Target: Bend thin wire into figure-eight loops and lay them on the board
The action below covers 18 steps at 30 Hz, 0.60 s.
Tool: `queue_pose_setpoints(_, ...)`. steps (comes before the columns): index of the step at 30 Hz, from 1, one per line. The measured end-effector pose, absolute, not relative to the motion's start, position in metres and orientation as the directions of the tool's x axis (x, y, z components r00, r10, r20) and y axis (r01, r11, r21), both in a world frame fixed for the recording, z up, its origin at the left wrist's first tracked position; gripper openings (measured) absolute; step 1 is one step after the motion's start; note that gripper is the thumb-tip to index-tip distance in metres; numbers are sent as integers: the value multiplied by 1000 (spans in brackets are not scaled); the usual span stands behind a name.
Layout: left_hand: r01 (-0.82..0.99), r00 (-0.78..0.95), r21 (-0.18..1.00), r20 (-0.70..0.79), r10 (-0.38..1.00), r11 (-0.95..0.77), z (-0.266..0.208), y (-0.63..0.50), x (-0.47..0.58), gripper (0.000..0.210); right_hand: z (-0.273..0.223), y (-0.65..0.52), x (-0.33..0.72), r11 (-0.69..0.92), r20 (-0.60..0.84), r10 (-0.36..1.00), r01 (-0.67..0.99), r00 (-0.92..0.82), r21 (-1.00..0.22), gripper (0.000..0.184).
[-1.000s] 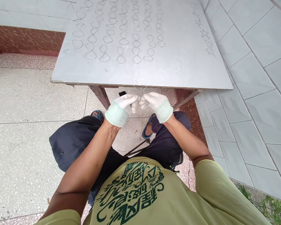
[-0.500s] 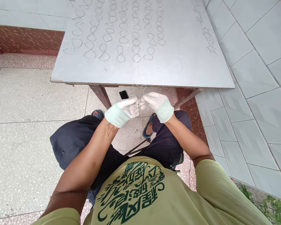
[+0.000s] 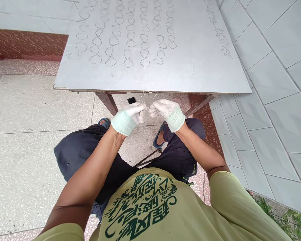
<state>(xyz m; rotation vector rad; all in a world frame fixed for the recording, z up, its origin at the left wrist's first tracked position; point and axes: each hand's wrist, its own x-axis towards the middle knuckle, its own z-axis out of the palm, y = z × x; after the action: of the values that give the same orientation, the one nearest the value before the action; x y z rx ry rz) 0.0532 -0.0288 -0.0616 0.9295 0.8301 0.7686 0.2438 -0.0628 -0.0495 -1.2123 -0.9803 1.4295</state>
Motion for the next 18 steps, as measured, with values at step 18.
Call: queue_pose_setpoints(18,-107,541,929,-245,805,354,-62,-28,55,54,-50,-64,245,-208,-203,978,-106,-54,-972,27)
